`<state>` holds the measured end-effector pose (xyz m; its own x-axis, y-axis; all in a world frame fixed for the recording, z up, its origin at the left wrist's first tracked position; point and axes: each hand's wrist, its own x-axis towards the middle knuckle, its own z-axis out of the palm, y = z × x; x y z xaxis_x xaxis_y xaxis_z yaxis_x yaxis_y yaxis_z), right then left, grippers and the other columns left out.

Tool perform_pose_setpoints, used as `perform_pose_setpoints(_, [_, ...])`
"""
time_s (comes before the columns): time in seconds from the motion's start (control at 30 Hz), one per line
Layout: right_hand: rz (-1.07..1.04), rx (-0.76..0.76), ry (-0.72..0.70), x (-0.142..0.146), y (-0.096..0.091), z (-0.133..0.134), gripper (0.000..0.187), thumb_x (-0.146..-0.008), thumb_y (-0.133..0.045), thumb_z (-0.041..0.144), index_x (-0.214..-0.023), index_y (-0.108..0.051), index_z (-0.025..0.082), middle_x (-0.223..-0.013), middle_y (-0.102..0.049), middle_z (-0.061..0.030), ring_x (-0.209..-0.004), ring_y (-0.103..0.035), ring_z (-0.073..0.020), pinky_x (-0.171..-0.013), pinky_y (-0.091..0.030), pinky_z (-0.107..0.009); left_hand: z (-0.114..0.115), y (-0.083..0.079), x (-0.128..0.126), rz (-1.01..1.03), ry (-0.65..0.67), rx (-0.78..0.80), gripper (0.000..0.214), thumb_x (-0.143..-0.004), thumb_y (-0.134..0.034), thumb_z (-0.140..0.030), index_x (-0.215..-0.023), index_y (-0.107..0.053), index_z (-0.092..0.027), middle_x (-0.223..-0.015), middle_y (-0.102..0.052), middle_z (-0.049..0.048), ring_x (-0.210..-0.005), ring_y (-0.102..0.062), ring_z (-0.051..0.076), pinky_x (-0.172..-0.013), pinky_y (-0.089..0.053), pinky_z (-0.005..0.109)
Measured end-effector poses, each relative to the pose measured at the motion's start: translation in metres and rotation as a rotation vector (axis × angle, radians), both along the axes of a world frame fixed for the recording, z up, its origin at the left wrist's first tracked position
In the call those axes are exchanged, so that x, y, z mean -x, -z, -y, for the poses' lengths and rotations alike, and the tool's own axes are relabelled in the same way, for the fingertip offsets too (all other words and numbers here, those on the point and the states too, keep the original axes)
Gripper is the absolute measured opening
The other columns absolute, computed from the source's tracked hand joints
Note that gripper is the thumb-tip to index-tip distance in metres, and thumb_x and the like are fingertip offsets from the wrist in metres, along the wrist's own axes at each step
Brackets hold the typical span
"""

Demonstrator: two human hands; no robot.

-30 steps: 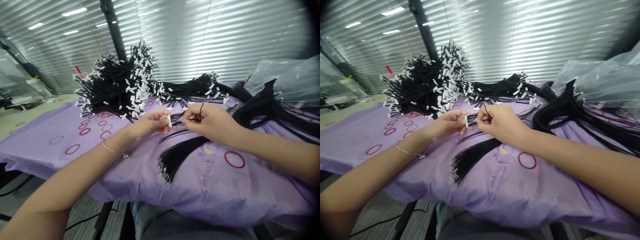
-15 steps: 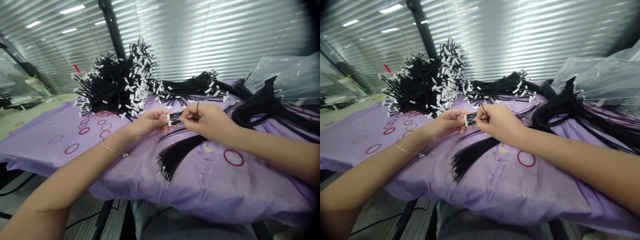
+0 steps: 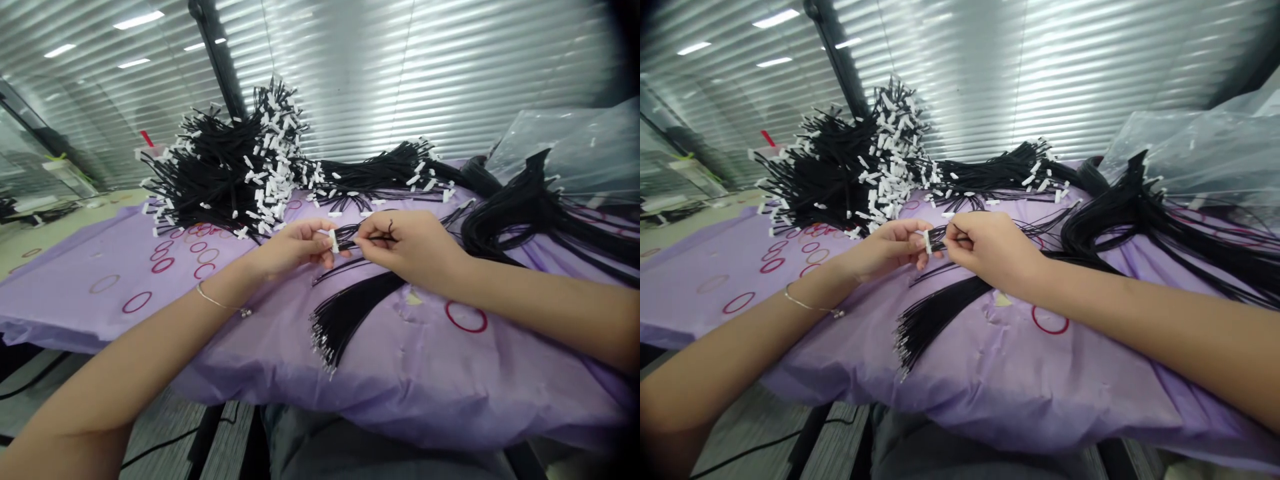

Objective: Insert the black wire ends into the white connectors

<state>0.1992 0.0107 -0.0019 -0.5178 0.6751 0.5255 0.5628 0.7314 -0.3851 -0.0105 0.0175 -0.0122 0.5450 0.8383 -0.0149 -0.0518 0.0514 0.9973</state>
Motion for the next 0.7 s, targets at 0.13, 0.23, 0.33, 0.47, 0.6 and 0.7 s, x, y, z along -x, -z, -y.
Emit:
perform_pose_setpoints(0.13, [-0.013,-0.021,-0.005,0.0021,-0.0015,0.0008,0.008,-0.076,-0.056,0.017,-0.070,-0.061,0.016,-0.061,-0.057,0.0029,-0.054,-0.048,-0.0058,-0.054,-0.034,-0.018,-0.0003,-0.0008,-0.0006,0.009,0.024,0.008,0.025,-0.076,-0.065,-0.019,-0.094,-0.049,-0.011,-0.079,-0.069,0.0063,-0.058,-0.062,0.009,-0.058,-0.046,0.020])
perform_pose_setpoints(0.23, [-0.028,-0.014,-0.005,0.0029,-0.0006,-0.0004,0.008,-0.076,-0.057,0.017,-0.070,-0.062,0.015,-0.060,-0.057,0.0030,-0.052,-0.047,-0.0052,-0.052,-0.033,-0.018,-0.0006,-0.0003,-0.0004,0.012,0.027,0.019,0.026,-0.075,-0.067,-0.020,-0.092,-0.050,-0.011,-0.079,-0.069,0.0063,-0.058,-0.062,0.009,-0.059,-0.047,0.020])
perform_pose_setpoints(0.33, [-0.033,-0.005,-0.009,0.0022,0.0008,-0.0012,0.008,-0.077,-0.057,0.017,-0.071,-0.062,0.015,-0.061,-0.058,0.0029,-0.052,-0.047,-0.0049,-0.052,-0.033,-0.018,-0.0007,0.0001,-0.0003,0.012,0.023,0.017,0.027,-0.074,-0.068,-0.021,-0.092,-0.050,-0.010,-0.079,-0.069,0.0062,-0.058,-0.062,0.009,-0.059,-0.047,0.020])
perform_pose_setpoints(0.47, [-0.035,0.011,0.000,0.0013,0.0009,-0.0007,0.008,-0.077,-0.057,0.017,-0.071,-0.062,0.015,-0.063,-0.059,0.0022,-0.053,-0.048,-0.0055,-0.054,-0.033,-0.019,-0.0008,0.0000,-0.0009,-0.006,0.015,0.014,0.024,-0.076,-0.065,-0.020,-0.092,-0.049,-0.011,-0.080,-0.069,0.0071,-0.058,-0.062,0.009,-0.059,-0.047,0.020])
perform_pose_setpoints(0.6, [-0.045,0.012,0.007,0.0030,0.0014,-0.0008,0.008,-0.076,-0.057,0.016,-0.070,-0.062,0.014,-0.061,-0.057,0.0018,-0.051,-0.046,-0.0055,-0.054,-0.032,-0.020,-0.0009,0.0004,-0.0012,-0.010,0.015,0.020,0.024,-0.076,-0.065,-0.019,-0.092,-0.049,-0.011,-0.079,-0.069,0.0076,-0.059,-0.062,0.009,-0.059,-0.047,0.020])
perform_pose_setpoints(0.7, [-0.059,0.012,0.013,0.0044,0.0030,-0.0021,0.007,-0.075,-0.058,0.015,-0.070,-0.062,0.013,-0.059,-0.057,0.0020,-0.051,-0.045,-0.0049,-0.053,-0.032,-0.019,-0.0005,0.0009,-0.0008,-0.015,0.015,0.048,0.024,-0.076,-0.065,-0.018,-0.092,-0.049,-0.011,-0.079,-0.069,0.0077,-0.059,-0.063,0.010,-0.059,-0.048,0.020])
